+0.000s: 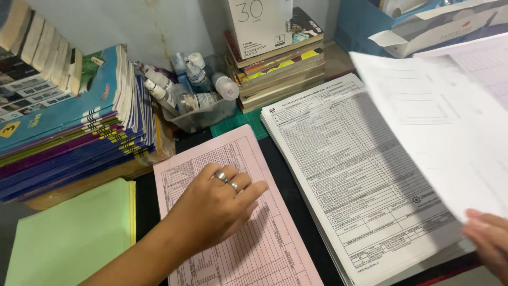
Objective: Sorting and verifying information on various printed forms and documents on a desk
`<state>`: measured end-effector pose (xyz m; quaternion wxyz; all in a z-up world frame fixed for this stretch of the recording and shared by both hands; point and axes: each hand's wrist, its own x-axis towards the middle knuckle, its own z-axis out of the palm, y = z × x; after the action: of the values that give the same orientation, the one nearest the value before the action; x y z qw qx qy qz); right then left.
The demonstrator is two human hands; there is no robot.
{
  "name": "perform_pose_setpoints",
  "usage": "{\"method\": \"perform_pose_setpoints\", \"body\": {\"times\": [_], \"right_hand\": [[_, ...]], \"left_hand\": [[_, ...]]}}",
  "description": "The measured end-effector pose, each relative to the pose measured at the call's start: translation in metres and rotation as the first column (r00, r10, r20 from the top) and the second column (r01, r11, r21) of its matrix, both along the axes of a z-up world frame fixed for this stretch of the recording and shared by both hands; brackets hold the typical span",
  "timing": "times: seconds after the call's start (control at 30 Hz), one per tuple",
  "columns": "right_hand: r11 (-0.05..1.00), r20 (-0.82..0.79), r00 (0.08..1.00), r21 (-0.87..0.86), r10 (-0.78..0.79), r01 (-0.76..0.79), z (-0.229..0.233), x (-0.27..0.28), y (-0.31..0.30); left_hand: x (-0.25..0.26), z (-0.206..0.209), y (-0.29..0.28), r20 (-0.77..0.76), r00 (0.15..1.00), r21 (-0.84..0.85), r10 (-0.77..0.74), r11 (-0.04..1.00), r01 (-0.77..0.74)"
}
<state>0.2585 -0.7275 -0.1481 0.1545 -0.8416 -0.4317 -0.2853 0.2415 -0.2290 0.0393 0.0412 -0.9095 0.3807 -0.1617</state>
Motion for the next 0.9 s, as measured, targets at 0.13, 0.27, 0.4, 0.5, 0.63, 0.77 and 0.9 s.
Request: {"method": "perform_pose_setpoints", "body": {"times": [0.13, 0.27, 0.4, 0.5, 0.63, 0.77, 0.9], "right_hand": [[0.979, -0.173, 0.976, 0.128, -0.135, 0.159, 0.156, -0.033, 0.146], [0.992, -0.279, 0.956, -0.112, -0.089, 0.060, 0.190, -0.026, 0.166], [0.997, -0.130, 0.991, 0.073, 0.030, -0.021, 0.187, -0.023, 0.197], [0.993, -0.109, 0.994, 0.115, 0.018, -0.005, 0.183, -0.023, 0.204], [0.995, -0.221, 0.975, 0.102, 0.031, -0.008, 0.179, -0.018, 0.187], [0.968, -0.299, 0.943, -0.152, 0.146, -0.198, 0.160, -0.005, 0.150], [0.986, -0.293, 0.955, -0.138, 0.049, -0.093, 0.153, -0.006, 0.137]], "left_hand": [[0.023, 0.000, -0.025, 0.040, 0.993, -0.108, -0.108, 0.988, 0.112], [0.036, -0.010, -0.047, 0.167, 0.954, -0.116, -0.250, 0.956, 0.270], [0.048, -0.023, -0.060, 0.207, 0.932, -0.239, -0.299, 0.908, 0.344], [0.050, -0.020, -0.061, 0.165, 0.934, -0.317, -0.318, 0.879, 0.356], [0.050, -0.022, -0.057, 0.161, 0.935, -0.372, -0.316, 0.858, 0.354], [0.049, -0.029, -0.054, 0.151, 0.944, -0.407, -0.293, 0.852, 0.329], [0.044, -0.028, -0.050, 0.067, 0.950, -0.394, -0.306, 0.866, 0.307]]}}
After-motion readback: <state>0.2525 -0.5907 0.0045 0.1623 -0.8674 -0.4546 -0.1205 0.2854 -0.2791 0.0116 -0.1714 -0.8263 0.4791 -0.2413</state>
